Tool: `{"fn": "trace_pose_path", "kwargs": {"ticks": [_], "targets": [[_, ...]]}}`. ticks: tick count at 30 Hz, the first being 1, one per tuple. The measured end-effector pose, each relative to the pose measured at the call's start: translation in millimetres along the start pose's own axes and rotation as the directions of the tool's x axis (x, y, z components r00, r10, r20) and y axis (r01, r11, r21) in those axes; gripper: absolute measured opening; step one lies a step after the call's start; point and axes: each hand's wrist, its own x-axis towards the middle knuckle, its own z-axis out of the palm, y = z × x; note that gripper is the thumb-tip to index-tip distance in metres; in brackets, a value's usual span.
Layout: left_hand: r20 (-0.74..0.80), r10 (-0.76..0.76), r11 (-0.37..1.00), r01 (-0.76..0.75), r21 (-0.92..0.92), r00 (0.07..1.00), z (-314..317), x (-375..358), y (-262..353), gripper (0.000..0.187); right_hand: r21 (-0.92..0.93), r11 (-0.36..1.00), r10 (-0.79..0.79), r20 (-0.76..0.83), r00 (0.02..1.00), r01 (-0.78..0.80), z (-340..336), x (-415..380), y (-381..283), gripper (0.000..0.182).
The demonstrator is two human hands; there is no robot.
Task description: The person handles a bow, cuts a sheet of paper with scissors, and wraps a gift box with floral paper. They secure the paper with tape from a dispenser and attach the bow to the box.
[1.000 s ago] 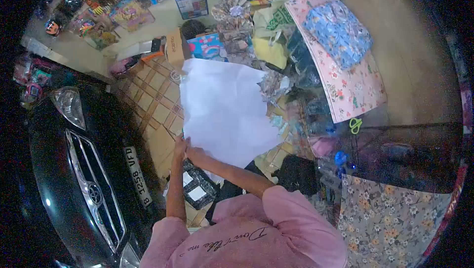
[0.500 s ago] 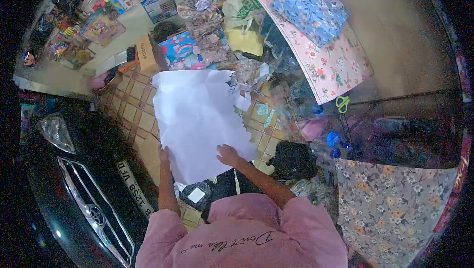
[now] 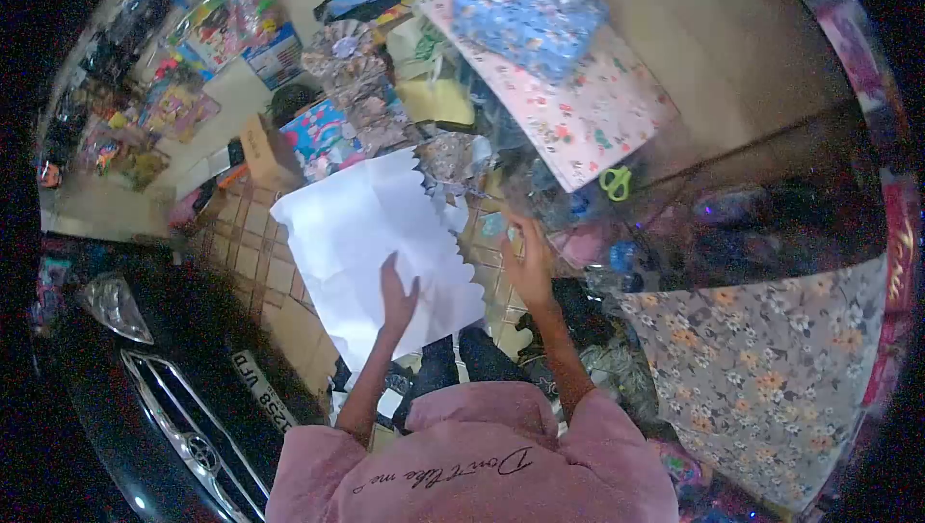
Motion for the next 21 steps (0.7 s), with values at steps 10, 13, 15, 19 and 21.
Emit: {"fn": "trace_pose_path", "kwargs": {"ticks": [10,13,15,19,21], "targets": [[0.188,0.346,0.859,-0.230,-0.458,0.919,53.6,80.9,255.9,0.032,-0.260,0.965,-0.120,-0.375,0.919,0.020,-114.4,27.5,-4.4,0.029],[0.209,0.297,0.797,-0.121,-0.592,0.932,89.6,92.4,266.4,0.028,-0.362,0.932,-0.119,-0.343,0.932,-0.014,-120.4,41.0,20.8,0.029],[0.236,0.233,0.751,-0.021,-0.660,0.943,109.3,95.3,264.5,0.027,-0.419,0.906,-0.073,-0.311,0.948,-0.068,-123.8,44.5,34.5,0.026],[0.329,0.102,0.719,0.159,-0.676,0.939,123.0,98.5,261.9,0.031,-0.279,0.959,-0.066,-0.379,0.923,-0.046,-130.9,44.3,52.2,0.023],[0.390,0.062,0.632,0.266,-0.728,0.919,121.3,96.2,263.8,0.034,-0.168,0.986,-0.052,-0.434,0.899,-0.024,-132.5,33.3,48.0,0.021]]}}
